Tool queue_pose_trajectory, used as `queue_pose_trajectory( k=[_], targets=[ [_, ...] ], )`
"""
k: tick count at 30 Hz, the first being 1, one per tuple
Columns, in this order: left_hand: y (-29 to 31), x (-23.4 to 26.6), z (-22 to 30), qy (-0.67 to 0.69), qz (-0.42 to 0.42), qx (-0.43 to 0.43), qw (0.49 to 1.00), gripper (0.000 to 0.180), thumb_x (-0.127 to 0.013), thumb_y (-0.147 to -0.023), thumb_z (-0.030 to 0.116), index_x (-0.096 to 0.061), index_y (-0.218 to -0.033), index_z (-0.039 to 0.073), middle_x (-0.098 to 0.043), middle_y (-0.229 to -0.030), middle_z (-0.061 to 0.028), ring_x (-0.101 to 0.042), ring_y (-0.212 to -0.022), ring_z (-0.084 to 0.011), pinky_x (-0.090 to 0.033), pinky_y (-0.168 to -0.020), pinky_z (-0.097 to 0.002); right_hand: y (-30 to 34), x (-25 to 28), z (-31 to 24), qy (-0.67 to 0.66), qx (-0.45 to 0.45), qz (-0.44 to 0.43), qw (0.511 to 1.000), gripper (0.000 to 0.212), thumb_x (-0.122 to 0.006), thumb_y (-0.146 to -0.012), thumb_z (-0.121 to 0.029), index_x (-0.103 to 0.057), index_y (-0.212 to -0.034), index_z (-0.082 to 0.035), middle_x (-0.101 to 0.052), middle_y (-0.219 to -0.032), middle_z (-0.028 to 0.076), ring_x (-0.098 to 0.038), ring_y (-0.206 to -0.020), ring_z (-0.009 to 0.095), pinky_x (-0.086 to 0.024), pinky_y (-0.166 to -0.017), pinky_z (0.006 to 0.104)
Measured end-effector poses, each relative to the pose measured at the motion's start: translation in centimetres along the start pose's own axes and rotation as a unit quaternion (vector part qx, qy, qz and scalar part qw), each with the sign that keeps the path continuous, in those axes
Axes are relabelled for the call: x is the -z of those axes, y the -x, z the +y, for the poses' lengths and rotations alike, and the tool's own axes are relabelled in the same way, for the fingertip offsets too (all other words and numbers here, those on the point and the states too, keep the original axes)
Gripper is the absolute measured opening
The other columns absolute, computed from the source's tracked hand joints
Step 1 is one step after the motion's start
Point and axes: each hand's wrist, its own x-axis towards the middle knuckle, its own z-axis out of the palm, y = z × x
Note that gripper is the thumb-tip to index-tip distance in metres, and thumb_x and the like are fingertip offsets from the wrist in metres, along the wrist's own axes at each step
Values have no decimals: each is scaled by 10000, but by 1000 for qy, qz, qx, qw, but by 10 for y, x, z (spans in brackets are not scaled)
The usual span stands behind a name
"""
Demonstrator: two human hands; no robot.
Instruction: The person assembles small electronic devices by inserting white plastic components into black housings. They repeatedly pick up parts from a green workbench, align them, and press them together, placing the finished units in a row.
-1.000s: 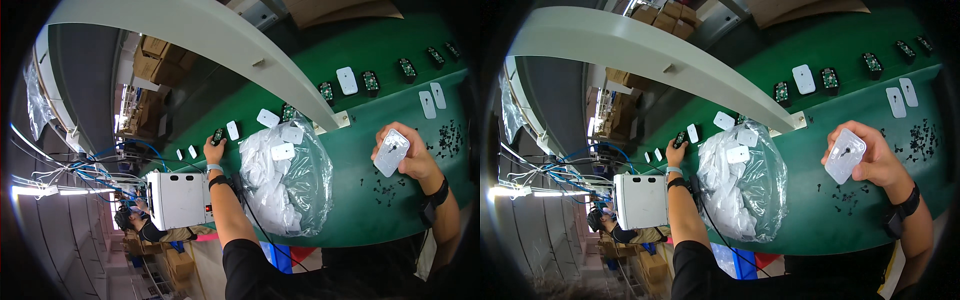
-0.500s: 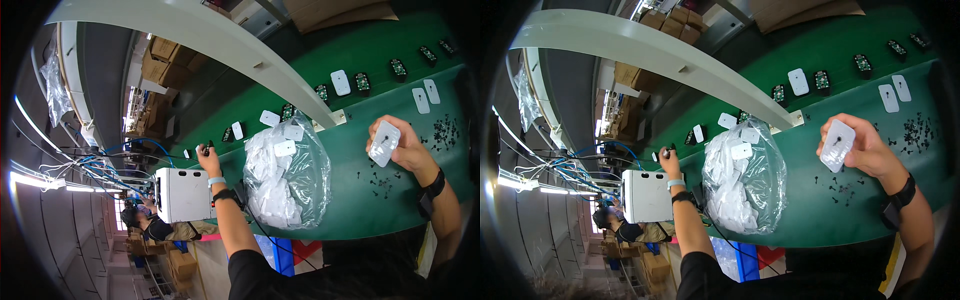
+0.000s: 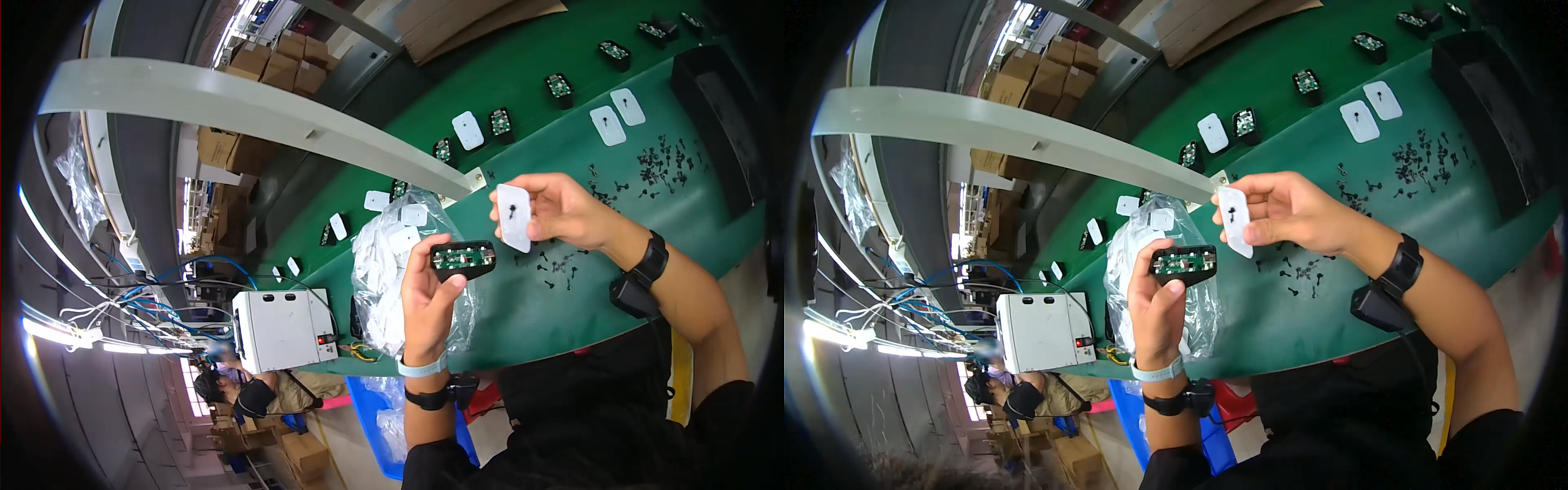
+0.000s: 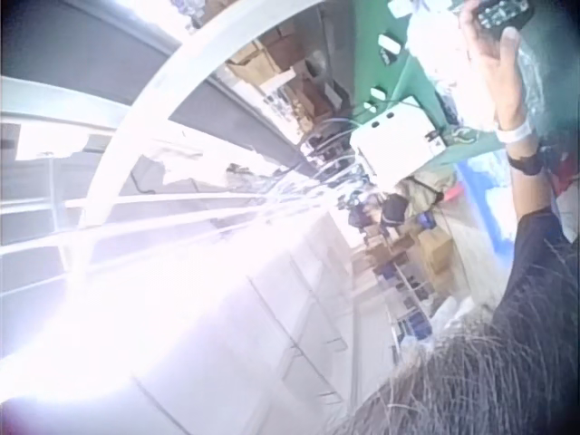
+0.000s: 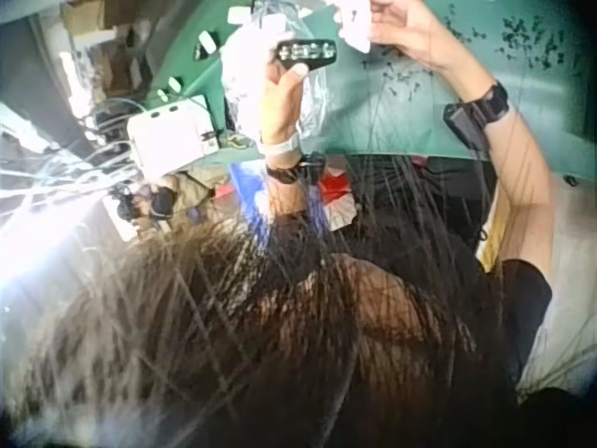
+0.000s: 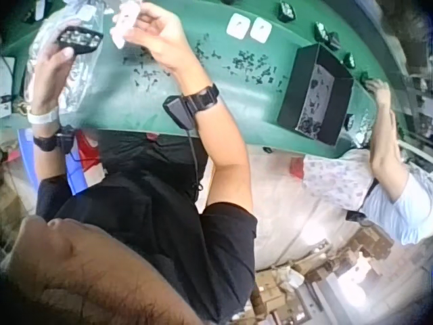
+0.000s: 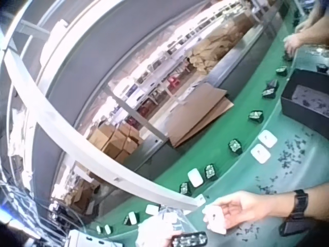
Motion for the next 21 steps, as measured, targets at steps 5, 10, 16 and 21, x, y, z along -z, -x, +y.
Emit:
queue_pose_trajectory(
  k=[5, 10, 16, 21],
  targets=[
    [-19, -28, 14, -115, 6, -9, 993, 534, -666, -802, -90, -488, -1302, -27, -602, -1122, -90, -609, -1039, -159, -484, -926, -293, 0, 2, 5, 19, 8, 13, 1000, 556, -792, -823, -81, -528, -1304, 8, -637, -1182, 120, -655, -1064, 195, -531, -946, 337],
    [-28, -37, 20, -191, -13, -3, 981, 506, -708, -795, -88, -522, -1264, -46, -636, -1130, -123, -644, -1003, -160, -535, -879, -277, 0, 1, 6, 51, -10, -5, 999, 566, -794, -823, -62, -519, -1308, 32, -637, -1169, 120, -639, -1080, 170, -558, -912, 320],
    [-33, -42, 20, -242, -13, 13, 970, 517, -739, -785, -66, -557, -1269, -61, -664, -1073, -132, -663, -952, -145, -550, -828, -260, 1, 0, 8, 63, -11, 1, 998, 549, -779, -819, -5, -518, -1298, 58, -653, -1121, 131, -666, -1017, 169, -579, -868, 313],
    [-34, -43, 16, -242, -15, 27, 970, 530, -729, -804, -66, -545, -1301, -66, -657, -1100, -146, -661, -966, -156, -546, -842, -268, 2, 3, 10, 62, -5, 16, 998, 533, -773, -819, 7, -524, -1287, 64, -656, -1100, 143, -668, -1012, 169, -580, -860, 312]
  ],
)
